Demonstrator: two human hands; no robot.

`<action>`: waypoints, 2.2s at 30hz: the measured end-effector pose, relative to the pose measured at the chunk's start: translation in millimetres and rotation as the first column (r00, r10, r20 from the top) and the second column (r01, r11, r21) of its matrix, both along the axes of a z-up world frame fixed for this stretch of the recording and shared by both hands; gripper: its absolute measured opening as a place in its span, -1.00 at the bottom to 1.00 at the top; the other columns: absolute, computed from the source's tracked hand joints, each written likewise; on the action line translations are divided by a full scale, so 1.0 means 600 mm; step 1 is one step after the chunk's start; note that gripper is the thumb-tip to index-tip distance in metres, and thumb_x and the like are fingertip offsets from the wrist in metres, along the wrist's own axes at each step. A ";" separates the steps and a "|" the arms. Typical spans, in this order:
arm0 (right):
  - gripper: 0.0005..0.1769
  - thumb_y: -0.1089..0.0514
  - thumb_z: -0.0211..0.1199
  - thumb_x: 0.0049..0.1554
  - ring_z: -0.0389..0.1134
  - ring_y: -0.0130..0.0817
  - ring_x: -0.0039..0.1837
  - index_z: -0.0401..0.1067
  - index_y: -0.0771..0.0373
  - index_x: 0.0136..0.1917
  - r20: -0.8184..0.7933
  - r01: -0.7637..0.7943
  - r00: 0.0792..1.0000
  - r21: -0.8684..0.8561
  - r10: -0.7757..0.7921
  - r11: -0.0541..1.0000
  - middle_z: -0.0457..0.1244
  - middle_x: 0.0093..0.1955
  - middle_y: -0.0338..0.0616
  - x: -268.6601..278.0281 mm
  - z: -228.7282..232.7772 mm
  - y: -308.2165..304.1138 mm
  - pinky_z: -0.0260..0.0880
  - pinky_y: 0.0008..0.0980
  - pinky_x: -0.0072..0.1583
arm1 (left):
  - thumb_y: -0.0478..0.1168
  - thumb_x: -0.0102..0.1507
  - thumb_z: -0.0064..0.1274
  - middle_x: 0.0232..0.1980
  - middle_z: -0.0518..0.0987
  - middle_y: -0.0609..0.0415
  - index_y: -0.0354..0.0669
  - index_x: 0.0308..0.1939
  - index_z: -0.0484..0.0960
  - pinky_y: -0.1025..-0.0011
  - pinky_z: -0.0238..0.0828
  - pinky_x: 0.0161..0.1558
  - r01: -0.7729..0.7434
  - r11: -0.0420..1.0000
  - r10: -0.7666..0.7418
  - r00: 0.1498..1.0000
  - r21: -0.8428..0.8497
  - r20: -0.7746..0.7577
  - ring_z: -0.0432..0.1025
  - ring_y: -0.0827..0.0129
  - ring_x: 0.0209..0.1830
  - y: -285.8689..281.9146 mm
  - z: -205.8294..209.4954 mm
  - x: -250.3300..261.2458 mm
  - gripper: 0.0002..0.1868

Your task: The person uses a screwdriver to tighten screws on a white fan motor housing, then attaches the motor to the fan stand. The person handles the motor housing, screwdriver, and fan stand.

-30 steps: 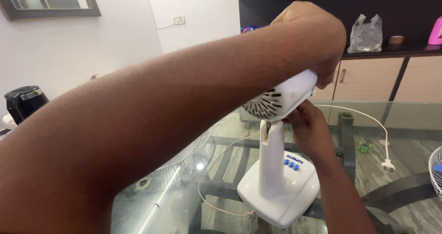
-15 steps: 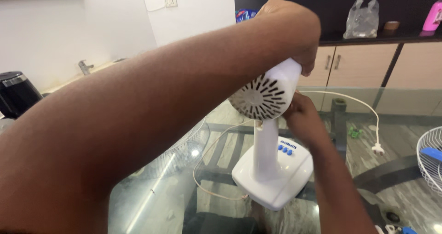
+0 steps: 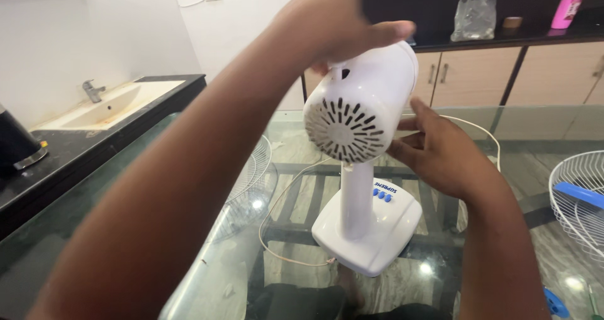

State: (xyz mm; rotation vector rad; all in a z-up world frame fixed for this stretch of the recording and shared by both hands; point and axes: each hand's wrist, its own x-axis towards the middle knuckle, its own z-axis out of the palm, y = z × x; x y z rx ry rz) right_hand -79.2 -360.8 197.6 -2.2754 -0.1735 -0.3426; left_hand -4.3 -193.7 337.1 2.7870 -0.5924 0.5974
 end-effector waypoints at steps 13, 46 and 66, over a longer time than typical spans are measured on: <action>0.45 -0.09 0.60 -0.11 0.24 -0.15 0.47 -0.43 -0.30 0.69 0.036 0.102 0.995 -0.161 -0.098 0.982 -0.08 0.67 -0.13 -0.058 0.032 0.049 0.25 -0.03 0.38 | -0.11 0.38 -0.02 0.37 0.38 -0.49 -0.53 0.41 0.25 -0.13 0.17 0.36 0.460 0.728 -0.104 0.808 -0.509 0.580 0.29 -0.37 0.35 0.056 -0.563 -0.026 -0.35; -0.27 -0.24 0.04 0.22 0.32 0.12 0.30 0.08 0.12 0.53 -0.211 -0.272 0.959 -0.478 0.191 0.836 0.22 0.41 0.10 0.041 -0.142 0.193 0.31 0.00 0.27 | 0.00 0.31 0.06 -0.44 0.62 0.01 -0.43 -0.16 0.73 0.39 0.40 -0.42 0.009 0.192 -0.173 0.985 -0.981 -0.025 0.49 0.37 -0.50 0.112 -0.577 0.126 -0.54; -0.08 -0.37 0.32 0.10 0.45 -0.20 0.33 0.10 -0.21 0.62 -0.263 0.051 0.949 -0.415 -0.174 0.908 0.39 0.33 -0.12 -0.010 -0.092 -0.123 0.41 -0.11 0.37 | 0.17 -0.40 0.58 0.21 0.50 -0.11 -0.18 0.31 0.33 -0.06 0.29 0.21 0.214 0.933 -0.253 0.962 0.290 0.106 0.37 -0.03 0.27 -0.025 -0.530 0.407 0.28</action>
